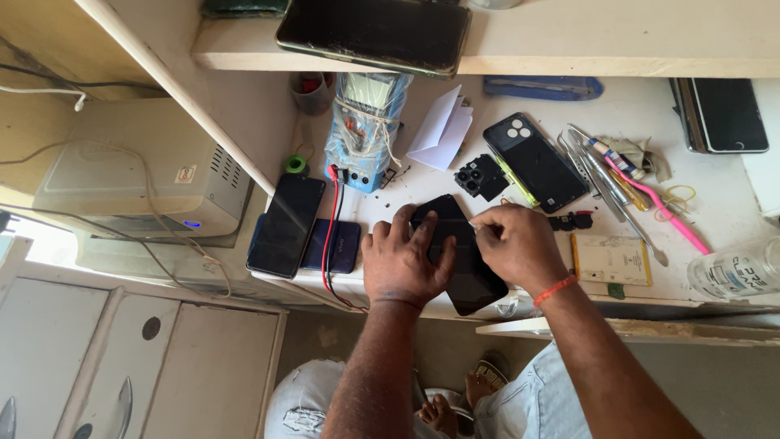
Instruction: The person works at a repair bench on a disassembled smartphone. They press and align the screen assembly onto the phone frame, reposition the phone repeatedly, then pick up small internal components and fit them into the phone body by hand.
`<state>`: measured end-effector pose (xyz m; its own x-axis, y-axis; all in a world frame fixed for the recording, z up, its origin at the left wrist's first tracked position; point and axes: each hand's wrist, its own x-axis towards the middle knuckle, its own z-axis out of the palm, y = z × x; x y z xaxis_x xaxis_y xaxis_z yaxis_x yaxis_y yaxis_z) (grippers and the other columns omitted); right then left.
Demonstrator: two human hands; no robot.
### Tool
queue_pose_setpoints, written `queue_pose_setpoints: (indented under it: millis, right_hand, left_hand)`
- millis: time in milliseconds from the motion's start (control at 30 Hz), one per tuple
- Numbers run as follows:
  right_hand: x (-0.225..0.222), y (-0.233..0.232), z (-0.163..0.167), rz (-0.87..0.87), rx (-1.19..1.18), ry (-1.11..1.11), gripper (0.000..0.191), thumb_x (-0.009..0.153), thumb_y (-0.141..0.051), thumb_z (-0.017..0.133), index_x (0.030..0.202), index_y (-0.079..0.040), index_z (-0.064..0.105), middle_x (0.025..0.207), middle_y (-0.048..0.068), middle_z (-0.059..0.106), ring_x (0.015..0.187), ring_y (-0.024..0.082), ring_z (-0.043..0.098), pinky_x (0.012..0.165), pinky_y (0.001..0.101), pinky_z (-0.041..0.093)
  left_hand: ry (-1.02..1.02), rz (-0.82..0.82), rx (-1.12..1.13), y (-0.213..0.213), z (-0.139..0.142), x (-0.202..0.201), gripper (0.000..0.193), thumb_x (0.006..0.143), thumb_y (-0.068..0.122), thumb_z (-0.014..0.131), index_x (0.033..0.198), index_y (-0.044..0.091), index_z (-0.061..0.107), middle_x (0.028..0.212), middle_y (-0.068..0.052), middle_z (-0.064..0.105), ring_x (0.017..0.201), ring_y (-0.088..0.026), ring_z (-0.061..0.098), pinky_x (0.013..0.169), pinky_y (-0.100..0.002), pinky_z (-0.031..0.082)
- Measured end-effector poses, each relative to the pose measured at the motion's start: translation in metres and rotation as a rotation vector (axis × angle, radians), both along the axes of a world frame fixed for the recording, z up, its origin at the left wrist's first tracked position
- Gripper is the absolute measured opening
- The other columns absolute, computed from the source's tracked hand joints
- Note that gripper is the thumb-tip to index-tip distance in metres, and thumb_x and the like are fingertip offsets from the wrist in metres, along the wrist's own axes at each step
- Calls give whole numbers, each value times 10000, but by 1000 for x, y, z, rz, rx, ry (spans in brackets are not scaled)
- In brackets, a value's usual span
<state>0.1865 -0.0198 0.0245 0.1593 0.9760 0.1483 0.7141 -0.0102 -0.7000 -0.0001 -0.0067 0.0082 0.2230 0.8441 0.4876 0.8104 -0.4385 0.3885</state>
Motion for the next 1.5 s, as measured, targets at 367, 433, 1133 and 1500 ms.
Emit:
queue_pose_setpoints:
  millis: [367, 433, 1133, 1500]
  right_hand:
    - [5, -37, 3, -37, -64, 43, 142, 820, -78, 715, 932, -51, 797, 892, 125, 790, 671, 188, 774, 619, 294, 587]
    - [7, -45, 4, -41, -86, 66, 136, 824, -77, 715, 931, -48, 793, 889, 113, 789, 654, 186, 770, 607, 293, 584]
    - [17, -90, 11, -25, -165, 78, 144, 808, -54, 736, 938, -46, 797, 826, 88, 771, 627, 141, 748, 566, 280, 576]
    - [7, -110, -22, -218, -169, 448, 157, 869, -41, 717, 998, 3, 796, 686, 87, 741, 545, 103, 633, 495, 260, 505]
  left_hand:
    - [-9, 0, 10, 1, 0, -1, 424, 816, 459, 724, 1145, 198, 785, 1256, -51, 660, 959, -300, 615, 809, -475, 455]
    - [-6, -1, 9, 1, -1, -1, 424, 819, 460, 721, 1147, 199, 784, 1261, -50, 660, 966, -301, 615, 815, -477, 455]
    - [25, 7, -40, 1, -3, -1, 431, 831, 472, 708, 1168, 214, 777, 1286, -47, 641, 1017, -307, 607, 868, -485, 460]
    - [20, 15, -2, 1, -4, -1, 428, 821, 471, 710, 1153, 211, 781, 1271, -52, 647, 1014, -311, 607, 883, -482, 463]
